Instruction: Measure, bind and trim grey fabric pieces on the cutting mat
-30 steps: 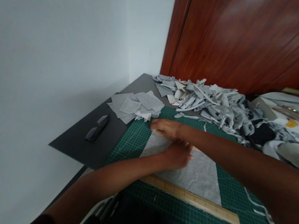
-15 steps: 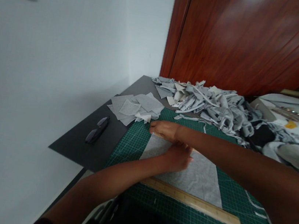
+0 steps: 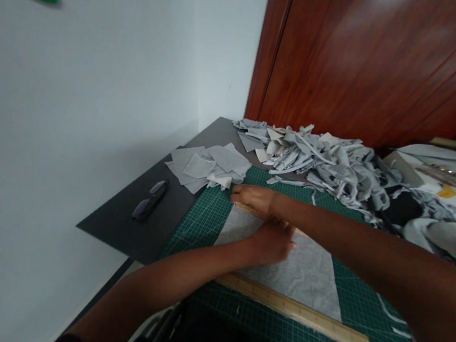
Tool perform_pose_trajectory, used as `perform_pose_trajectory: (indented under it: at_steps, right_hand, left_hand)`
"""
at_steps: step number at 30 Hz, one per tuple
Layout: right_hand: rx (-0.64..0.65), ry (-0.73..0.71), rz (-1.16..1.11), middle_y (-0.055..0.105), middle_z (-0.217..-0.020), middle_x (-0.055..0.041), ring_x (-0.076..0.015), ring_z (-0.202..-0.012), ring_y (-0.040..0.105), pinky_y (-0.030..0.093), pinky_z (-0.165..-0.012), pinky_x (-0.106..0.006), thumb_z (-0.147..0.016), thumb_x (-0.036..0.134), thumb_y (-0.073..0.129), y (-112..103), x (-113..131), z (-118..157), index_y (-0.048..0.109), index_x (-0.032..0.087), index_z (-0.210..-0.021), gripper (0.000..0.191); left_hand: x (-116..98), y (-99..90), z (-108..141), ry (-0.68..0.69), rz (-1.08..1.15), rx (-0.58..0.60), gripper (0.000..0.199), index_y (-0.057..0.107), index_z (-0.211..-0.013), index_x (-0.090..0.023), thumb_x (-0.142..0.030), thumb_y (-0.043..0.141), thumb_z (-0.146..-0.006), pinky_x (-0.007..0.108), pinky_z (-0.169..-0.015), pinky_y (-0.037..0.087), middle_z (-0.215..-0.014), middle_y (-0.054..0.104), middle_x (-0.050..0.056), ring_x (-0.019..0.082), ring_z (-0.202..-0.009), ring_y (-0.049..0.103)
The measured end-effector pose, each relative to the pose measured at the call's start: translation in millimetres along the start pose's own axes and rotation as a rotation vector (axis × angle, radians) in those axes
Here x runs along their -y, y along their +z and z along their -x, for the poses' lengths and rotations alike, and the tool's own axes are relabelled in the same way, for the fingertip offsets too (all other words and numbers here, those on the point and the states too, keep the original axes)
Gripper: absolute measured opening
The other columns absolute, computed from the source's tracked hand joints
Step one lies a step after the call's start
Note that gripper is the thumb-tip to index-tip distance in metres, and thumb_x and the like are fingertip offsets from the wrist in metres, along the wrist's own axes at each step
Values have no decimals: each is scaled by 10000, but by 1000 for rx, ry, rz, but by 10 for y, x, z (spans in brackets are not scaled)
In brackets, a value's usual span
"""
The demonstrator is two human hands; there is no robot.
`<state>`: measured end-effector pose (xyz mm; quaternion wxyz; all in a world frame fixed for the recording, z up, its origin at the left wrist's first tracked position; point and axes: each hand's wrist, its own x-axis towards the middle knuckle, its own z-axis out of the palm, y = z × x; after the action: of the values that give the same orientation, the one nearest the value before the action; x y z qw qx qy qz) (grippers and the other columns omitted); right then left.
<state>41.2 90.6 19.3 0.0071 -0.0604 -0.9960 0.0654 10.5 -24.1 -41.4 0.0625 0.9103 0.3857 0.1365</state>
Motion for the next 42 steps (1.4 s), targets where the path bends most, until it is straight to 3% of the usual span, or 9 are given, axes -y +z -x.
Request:
perform_pose_trajectory:
  at_steps: [6,15,24,29,36,42]
  right_hand:
    - [-23,-46,-91,594,-920,-71,-185,-813,539,409,-715,-292,-1015,147,448,7,94,-27,663,168,-924,234]
    - [44,5,78,605,-964,-73,-206,-869,560,437,-744,-317,-944,110,545,-6,-28,-30,677,179,-970,151]
    - [60,-44,19,623,-977,-80,-210,-898,575,447,-764,-313,-942,42,459,-16,121,-43,670,175,-949,249]
    - [46,-41,43,636,-1026,-107,-223,-916,589,471,-783,-330,-970,122,515,-27,58,-46,682,166,-1014,178]
    - [90,110,179,660,-1055,-92,-221,-985,615,496,-828,-330,-971,81,509,-31,-64,-30,705,191,-1052,238]
    - [-118,227,115,682,-1138,-138,-246,-1071,628,513,-914,-372,-871,-16,461,-21,-15,140,699,164,-1112,384]
  left_hand:
    - [-16,-38,-4,-17,15,46,455,546,-1341,-52,-396,433,-1065,448,-1127,402,-1372,607,230,321,-1315,526]
    - [-21,-38,2,-19,-9,8,491,548,-1349,-24,-408,460,-1057,459,-1160,371,-1418,582,254,346,-1368,500]
    - [-11,-23,-5,3,9,25,483,573,-1337,-19,-400,440,-1073,419,-1152,387,-1383,626,229,312,-1326,547]
    - [-5,-17,-4,-2,-3,14,487,564,-1346,-25,-407,453,-1066,427,-1146,393,-1382,619,226,323,-1325,539]
    - [-10,-59,22,-21,-25,-4,517,557,-1351,-19,-430,461,-1053,474,-1213,311,-1426,573,261,358,-1402,470]
    - [-4,-13,10,-17,-16,-10,513,576,-1349,-11,-413,496,-1041,515,-1218,332,-1423,576,275,370,-1404,480]
